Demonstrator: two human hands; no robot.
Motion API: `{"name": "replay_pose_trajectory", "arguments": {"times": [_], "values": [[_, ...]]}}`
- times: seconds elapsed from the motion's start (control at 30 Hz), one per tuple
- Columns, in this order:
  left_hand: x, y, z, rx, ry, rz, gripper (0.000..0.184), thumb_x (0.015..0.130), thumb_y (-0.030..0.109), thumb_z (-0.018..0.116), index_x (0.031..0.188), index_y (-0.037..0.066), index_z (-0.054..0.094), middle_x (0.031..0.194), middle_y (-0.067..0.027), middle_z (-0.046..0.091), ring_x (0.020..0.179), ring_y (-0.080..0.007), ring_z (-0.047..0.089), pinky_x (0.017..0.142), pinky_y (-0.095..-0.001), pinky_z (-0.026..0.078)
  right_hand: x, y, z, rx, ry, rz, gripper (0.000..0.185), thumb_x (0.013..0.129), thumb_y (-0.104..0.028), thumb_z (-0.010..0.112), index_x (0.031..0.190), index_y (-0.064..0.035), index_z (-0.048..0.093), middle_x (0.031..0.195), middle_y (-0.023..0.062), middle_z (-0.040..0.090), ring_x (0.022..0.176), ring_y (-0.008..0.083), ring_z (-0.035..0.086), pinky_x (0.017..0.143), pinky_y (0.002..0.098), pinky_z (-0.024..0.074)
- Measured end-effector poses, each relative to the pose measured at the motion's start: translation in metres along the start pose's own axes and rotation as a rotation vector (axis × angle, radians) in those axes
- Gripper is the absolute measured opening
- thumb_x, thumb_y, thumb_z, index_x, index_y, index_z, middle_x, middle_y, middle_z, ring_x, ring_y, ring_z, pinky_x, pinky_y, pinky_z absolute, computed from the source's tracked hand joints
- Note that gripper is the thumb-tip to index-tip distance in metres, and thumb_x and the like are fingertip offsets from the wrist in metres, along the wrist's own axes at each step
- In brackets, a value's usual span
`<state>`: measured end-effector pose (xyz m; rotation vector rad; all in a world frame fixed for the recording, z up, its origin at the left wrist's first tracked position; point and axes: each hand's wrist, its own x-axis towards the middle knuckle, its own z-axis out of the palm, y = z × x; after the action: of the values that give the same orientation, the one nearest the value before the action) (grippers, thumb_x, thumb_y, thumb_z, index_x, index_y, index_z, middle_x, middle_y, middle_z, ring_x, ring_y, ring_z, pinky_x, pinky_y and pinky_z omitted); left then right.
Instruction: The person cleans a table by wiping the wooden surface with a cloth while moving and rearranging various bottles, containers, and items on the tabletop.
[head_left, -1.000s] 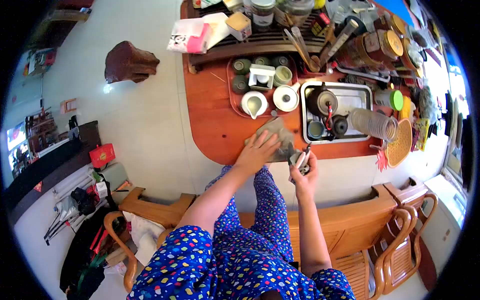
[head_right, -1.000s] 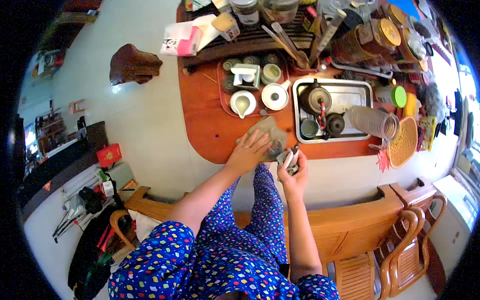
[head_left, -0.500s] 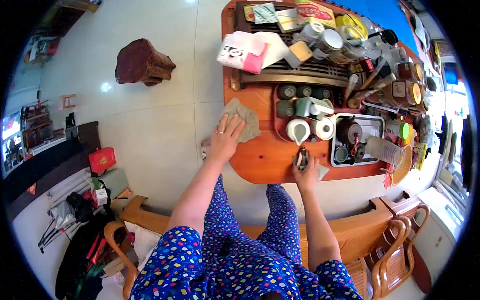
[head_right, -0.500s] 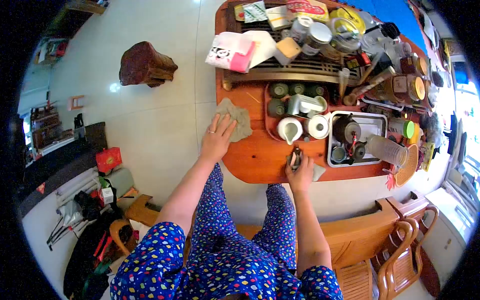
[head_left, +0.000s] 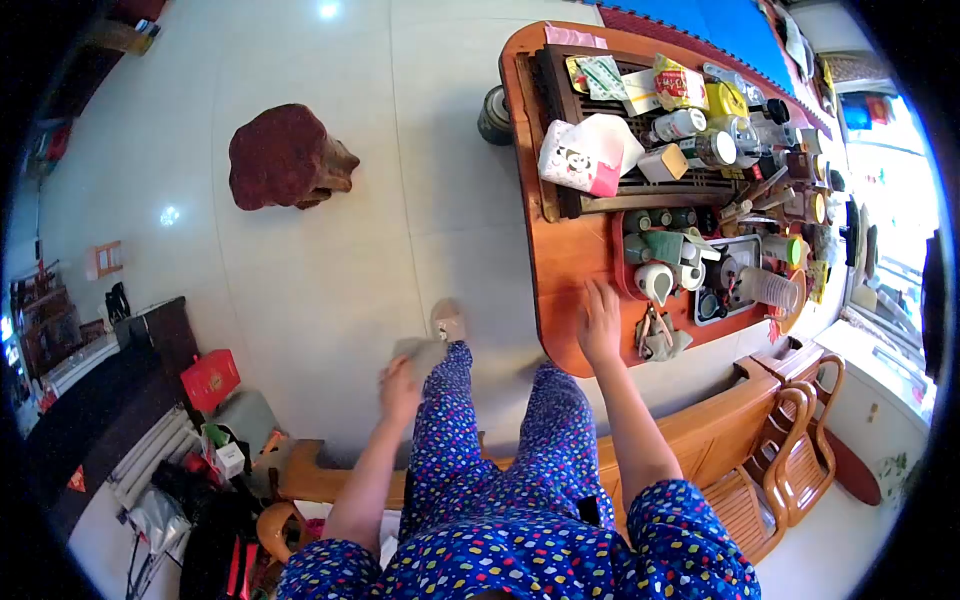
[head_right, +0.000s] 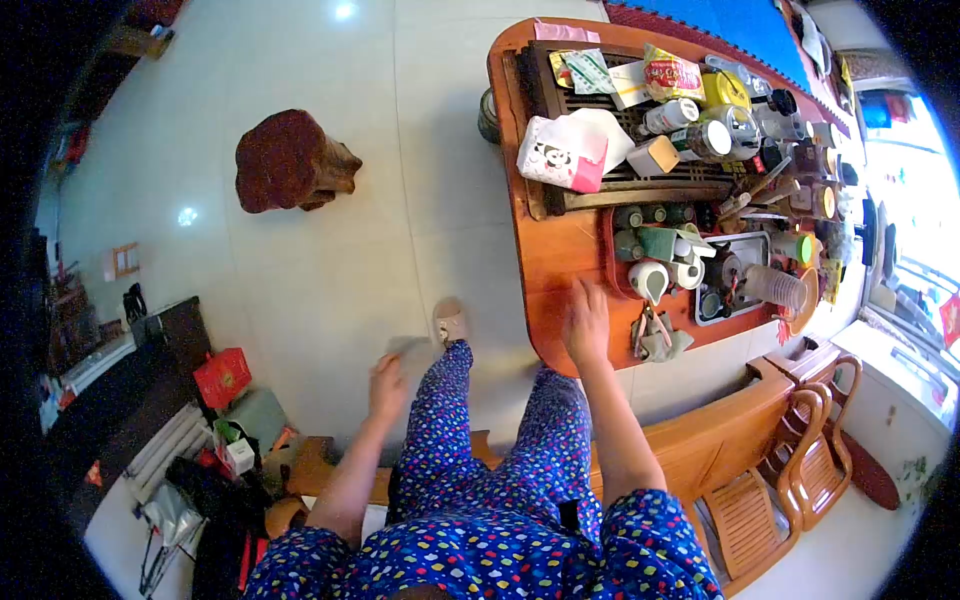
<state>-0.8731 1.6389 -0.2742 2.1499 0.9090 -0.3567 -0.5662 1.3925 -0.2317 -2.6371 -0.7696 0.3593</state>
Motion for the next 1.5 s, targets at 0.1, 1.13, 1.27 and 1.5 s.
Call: {"name": "replay_pose_trajectory", "arguments": {"times": [0.1, 1.13, 1.27, 1.5], "values": [[-0.035, -0.088, -0.046, -0.061, 0.042, -0.311, 0.034, 0.083, 0.008, 0.058, 0.116, 0.002, 0.061, 0.124, -0.0171, 0.057, 0.113, -0.0365, 0.055, 0.098, -0.0440, 0.043, 0.063, -0.005, 0.033, -0.185, 0.112, 0.000, 0.060, 0.079, 0.001, 0.054, 0.137, 0.0013, 0.040, 0.135, 0.0215, 0.044, 0.119, 0.0407, 0.045, 0.104, 0.0447, 0.0385], [0.203, 0.137, -0.152, -0.757, -0.041, -0.254, 0.038, 0.096, 0.022, 0.057, 0.122, -0.004, 0.049, 0.121, -0.0139, 0.058, 0.109, -0.0192, 0.055, 0.093, -0.0338, 0.044, 0.161, -0.081, -0.039, 0.345, 0.547, 0.607, 0.070, 0.073, -0.024, 0.080, 0.130, 0.0008, 0.047, 0.125, 0.0203, 0.047, 0.118, 0.0380, 0.045, 0.104, 0.0425, 0.0363], [0.232, 0.212, -0.162, -0.715, -0.001, -0.431, 0.045, 0.094, 0.028, 0.060, 0.123, -0.005, 0.048, 0.126, -0.0167, 0.053, 0.112, -0.0180, 0.052, 0.095, -0.0333, 0.042, 0.185, -0.069, -0.035, 0.456, 0.378, 0.725, 0.072, 0.067, -0.023, 0.083, 0.126, 0.0002, 0.049, 0.122, 0.0200, 0.050, 0.116, 0.0374, 0.046, 0.102, 0.0426, 0.0382], [0.299, 0.237, -0.168, -0.135, -0.214, 0.146, 0.034, 0.085, 0.024, 0.066, 0.110, 0.002, 0.063, 0.090, -0.0124, 0.068, 0.079, -0.0242, 0.066, 0.075, -0.0355, 0.050, 0.173, -0.072, -0.042, 0.591, 0.326, 0.863, 0.055, 0.064, -0.016, 0.084, 0.110, -0.0036, 0.057, 0.103, 0.0143, 0.058, 0.102, 0.0318, 0.055, 0.090, 0.0399, 0.0466]]}}
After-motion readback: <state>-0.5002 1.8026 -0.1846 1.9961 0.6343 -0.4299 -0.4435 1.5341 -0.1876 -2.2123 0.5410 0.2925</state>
